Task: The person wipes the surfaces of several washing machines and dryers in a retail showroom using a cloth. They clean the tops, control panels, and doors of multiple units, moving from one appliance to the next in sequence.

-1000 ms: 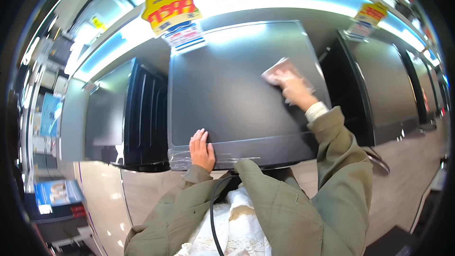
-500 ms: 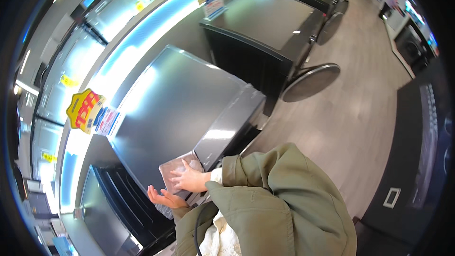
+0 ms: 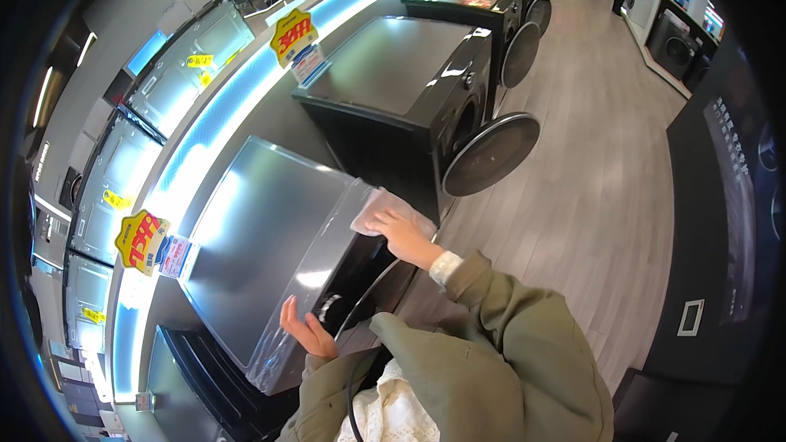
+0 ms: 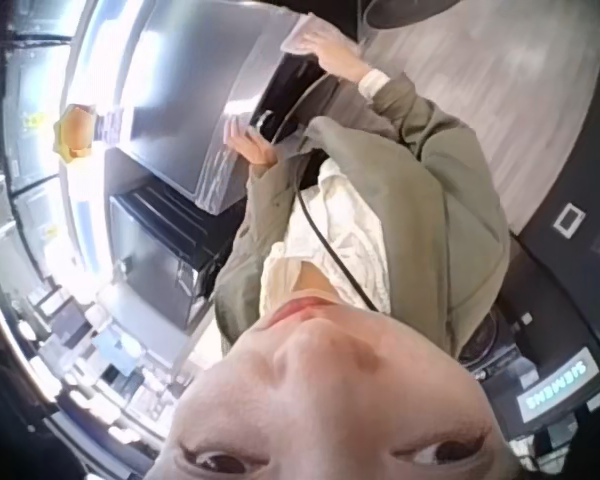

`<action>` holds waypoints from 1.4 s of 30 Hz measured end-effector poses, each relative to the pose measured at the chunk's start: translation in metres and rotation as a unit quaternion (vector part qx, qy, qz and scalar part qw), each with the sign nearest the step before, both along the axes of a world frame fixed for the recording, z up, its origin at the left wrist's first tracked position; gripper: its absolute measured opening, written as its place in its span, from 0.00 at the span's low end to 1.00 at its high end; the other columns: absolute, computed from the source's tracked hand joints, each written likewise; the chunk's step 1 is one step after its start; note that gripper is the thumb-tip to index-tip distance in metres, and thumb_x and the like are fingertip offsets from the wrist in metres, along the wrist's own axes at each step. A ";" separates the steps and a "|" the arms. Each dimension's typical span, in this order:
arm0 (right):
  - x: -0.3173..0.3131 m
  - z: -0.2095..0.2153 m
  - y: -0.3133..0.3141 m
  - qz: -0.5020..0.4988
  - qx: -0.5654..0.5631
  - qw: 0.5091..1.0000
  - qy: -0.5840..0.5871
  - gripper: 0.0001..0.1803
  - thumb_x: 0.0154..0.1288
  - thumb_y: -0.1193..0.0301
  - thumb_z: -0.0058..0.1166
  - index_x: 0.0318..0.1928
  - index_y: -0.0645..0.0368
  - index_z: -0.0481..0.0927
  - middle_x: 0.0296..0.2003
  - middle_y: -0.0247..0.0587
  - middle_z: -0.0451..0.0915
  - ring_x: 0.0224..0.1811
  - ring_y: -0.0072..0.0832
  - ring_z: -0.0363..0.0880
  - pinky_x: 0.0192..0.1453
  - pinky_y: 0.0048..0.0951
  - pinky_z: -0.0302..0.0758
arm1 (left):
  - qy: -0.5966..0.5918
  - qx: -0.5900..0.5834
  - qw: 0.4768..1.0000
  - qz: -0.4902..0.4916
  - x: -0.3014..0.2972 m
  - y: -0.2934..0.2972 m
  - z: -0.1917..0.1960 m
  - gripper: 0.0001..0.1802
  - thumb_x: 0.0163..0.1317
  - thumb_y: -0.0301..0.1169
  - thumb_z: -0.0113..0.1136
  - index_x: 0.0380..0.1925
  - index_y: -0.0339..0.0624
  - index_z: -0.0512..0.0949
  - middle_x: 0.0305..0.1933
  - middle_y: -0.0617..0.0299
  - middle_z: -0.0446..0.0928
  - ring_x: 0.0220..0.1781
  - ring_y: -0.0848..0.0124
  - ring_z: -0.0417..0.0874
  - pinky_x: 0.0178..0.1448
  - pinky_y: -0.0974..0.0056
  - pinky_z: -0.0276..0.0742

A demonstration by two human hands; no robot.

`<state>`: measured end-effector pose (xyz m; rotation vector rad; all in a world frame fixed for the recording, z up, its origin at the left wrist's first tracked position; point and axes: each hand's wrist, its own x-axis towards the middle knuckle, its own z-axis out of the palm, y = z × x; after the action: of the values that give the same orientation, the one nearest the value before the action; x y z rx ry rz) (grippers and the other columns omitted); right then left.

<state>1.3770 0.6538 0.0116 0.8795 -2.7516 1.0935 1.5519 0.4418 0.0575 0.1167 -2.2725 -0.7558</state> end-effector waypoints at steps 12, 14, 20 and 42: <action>0.090 0.049 0.239 -0.001 -0.617 0.597 -0.512 0.29 0.71 0.67 0.44 0.69 0.57 0.53 0.59 0.38 0.68 0.57 0.27 0.71 0.58 0.29 0.72 | -0.359 0.698 0.577 -0.224 -0.058 0.278 -0.035 0.33 0.64 0.45 0.55 0.64 0.42 0.59 0.61 0.55 0.68 0.61 0.61 0.71 0.64 0.54 0.66; 0.092 0.058 0.264 -0.025 -0.625 0.585 -0.517 0.29 0.71 0.68 0.44 0.68 0.58 0.54 0.59 0.38 0.67 0.57 0.26 0.71 0.57 0.28 0.72 | -0.402 0.743 0.492 -0.209 -0.065 0.307 -0.007 0.34 0.62 0.48 0.55 0.64 0.43 0.61 0.60 0.54 0.69 0.59 0.59 0.73 0.63 0.53 0.68; 0.063 0.038 0.316 -0.035 -0.615 0.595 -0.516 0.26 0.70 0.66 0.47 0.63 0.63 0.58 0.57 0.41 0.67 0.56 0.27 0.71 0.58 0.29 0.71 | -0.429 0.755 0.450 -0.211 -0.106 0.358 -0.018 0.30 0.63 0.49 0.52 0.60 0.43 0.66 0.58 0.56 0.73 0.58 0.58 0.74 0.62 0.50 0.69; -0.285 -0.049 0.400 -0.315 -0.502 0.661 -0.461 0.31 0.65 0.62 0.53 0.62 0.60 0.58 0.62 0.42 0.58 0.66 0.31 0.53 0.62 0.47 0.62 | -0.239 0.809 0.513 -0.162 -0.367 0.351 0.013 0.31 0.64 0.45 0.54 0.61 0.40 0.63 0.61 0.54 0.69 0.60 0.57 0.72 0.63 0.53 0.67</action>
<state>1.0922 1.0540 -0.0371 -0.9290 -1.7702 2.7746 1.1849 0.7930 0.0702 0.8277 -1.0464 -3.0844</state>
